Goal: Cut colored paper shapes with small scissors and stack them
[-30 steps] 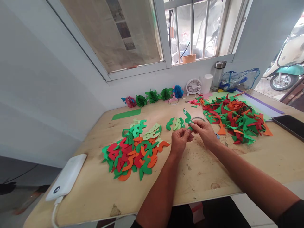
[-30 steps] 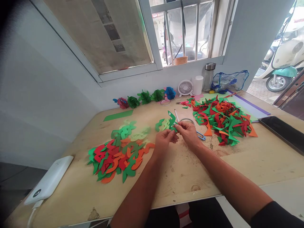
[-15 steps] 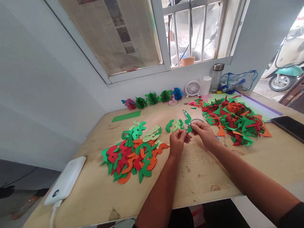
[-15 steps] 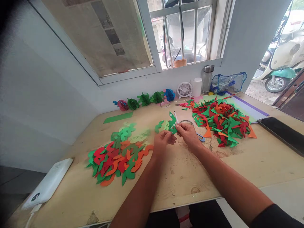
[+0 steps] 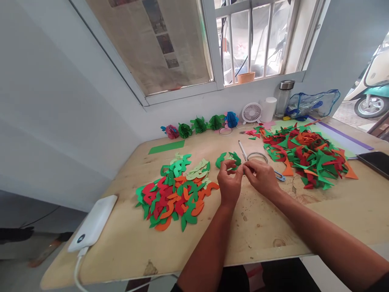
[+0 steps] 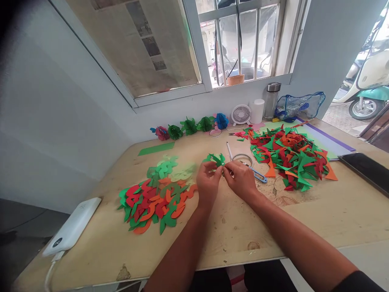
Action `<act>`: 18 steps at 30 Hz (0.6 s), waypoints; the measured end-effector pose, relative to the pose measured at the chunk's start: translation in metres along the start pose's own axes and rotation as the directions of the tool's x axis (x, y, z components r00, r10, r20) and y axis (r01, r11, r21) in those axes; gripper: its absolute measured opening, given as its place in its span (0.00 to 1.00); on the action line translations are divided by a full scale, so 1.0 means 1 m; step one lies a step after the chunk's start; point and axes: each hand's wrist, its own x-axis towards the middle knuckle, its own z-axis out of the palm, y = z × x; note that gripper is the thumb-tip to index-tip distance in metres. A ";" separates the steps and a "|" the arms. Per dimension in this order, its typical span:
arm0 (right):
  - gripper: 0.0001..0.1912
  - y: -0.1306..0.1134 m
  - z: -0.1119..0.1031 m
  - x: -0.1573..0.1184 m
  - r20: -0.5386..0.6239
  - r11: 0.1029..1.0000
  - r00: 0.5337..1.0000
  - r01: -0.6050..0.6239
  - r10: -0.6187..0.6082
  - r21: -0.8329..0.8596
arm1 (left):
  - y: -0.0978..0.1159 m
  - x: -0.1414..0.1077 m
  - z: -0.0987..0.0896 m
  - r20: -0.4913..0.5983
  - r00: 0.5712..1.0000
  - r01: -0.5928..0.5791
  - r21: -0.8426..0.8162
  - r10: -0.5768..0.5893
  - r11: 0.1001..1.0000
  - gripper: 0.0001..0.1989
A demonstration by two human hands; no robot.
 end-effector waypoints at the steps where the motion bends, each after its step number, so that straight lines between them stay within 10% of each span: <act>1: 0.12 0.000 0.001 -0.001 0.002 0.999 1.000 0.021 -0.021 -0.025 | 0.000 0.000 0.000 -0.002 1.000 0.014 -0.005 -0.014 1.000 0.11; 18: 0.12 -0.007 0.001 -0.004 0.073 0.992 0.990 0.123 -0.120 -0.037 | 0.006 0.001 -0.001 -0.027 0.996 0.080 -0.092 -0.083 0.993 0.07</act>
